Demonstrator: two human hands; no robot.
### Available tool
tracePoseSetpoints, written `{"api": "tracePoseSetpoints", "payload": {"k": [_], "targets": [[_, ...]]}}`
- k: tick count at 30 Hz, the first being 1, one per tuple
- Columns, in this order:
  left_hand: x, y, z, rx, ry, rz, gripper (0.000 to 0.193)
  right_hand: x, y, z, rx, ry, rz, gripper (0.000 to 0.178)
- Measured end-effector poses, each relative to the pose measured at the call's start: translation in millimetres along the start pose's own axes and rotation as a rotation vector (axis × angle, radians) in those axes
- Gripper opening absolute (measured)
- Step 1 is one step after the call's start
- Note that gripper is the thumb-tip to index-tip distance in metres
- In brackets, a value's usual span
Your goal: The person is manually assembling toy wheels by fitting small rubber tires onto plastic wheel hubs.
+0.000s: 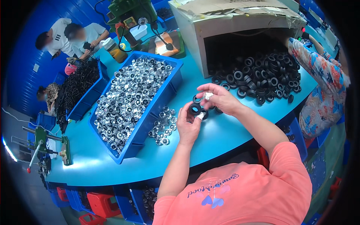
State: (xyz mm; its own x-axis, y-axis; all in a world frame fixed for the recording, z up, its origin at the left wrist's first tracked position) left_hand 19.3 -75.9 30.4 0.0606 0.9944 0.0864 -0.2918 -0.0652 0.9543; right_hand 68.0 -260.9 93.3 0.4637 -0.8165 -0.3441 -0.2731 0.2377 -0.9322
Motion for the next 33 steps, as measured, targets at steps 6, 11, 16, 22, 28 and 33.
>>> {"api": "tracePoseSetpoints", "payload": {"k": [6,11,16,22,28,33], "targets": [[3.2,-8.0,3.5,0.106,0.025,-0.144,0.055,10.4,16.3,26.0,0.047,-0.022,0.342,0.039],[15.1,-11.3,6.8,0.206,0.049,0.01,0.055,8.3,30.5,26.8,0.069,-0.089,-0.092,0.041],[4.9,-4.9,11.4,-0.002,-0.076,-0.109,0.056,3.8,46.8,25.9,0.052,0.017,-0.355,0.035],[4.2,-4.1,10.2,0.15,-0.117,-0.435,0.049,-4.1,34.4,19.1,0.039,0.115,-0.281,0.023],[10.1,-10.2,8.8,0.197,-0.036,-0.471,0.036,-6.0,40.9,18.9,0.141,0.036,-0.253,0.04],[20.2,-15.9,11.7,0.204,0.076,-0.438,0.032,-0.7,37.9,18.0,0.112,-0.106,0.054,0.052]]}}
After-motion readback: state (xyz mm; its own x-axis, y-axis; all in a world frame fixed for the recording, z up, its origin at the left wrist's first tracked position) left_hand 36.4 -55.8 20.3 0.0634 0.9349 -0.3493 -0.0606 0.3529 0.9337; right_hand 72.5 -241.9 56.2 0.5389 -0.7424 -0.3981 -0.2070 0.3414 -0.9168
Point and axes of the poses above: each hand's wrist, its own z-axis towards the middle knuckle, its own x-axis out of the back of the hand, y = z × x, the point moved 2 cm from there along z, towards the middle knuckle, and after that the axes turned 8 degrees about -y, right-handed, at the moved point
